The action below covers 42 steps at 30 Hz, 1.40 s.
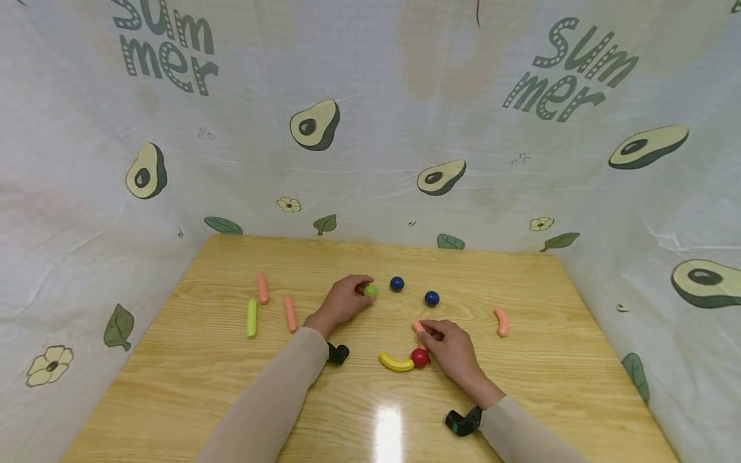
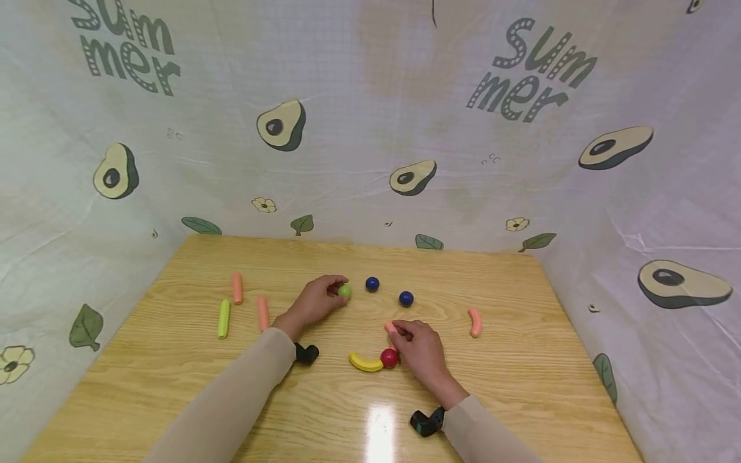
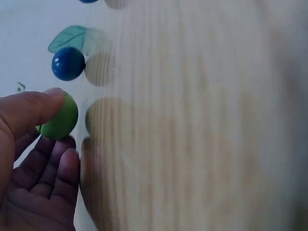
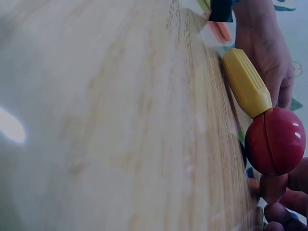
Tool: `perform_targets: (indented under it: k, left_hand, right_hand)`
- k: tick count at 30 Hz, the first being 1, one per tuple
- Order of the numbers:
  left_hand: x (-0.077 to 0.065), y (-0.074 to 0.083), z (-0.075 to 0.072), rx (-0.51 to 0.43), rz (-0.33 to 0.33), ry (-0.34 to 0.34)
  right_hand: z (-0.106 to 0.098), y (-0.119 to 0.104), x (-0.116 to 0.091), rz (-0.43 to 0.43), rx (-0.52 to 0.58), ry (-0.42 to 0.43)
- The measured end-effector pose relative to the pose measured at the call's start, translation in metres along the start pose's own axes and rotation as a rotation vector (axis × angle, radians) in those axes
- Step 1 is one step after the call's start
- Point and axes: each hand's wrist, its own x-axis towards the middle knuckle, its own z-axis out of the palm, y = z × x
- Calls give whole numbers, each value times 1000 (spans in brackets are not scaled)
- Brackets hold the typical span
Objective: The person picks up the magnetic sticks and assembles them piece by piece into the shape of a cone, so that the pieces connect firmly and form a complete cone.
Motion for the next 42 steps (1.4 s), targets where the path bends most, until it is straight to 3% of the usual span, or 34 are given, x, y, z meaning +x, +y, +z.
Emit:
perform_targets:
  k: [10,18,42]
  left_hand:
    - [-9,16,22,-26,66,-114]
    - [-13,29,38,12,88,-164]
    - [-17,38,46,77,110,-221]
  right_hand:
    - [-1,-1,1,17,-14,-16]
    - [0,0,1,7,-10,-15]
    - [1,0,1,-3,-22,-16]
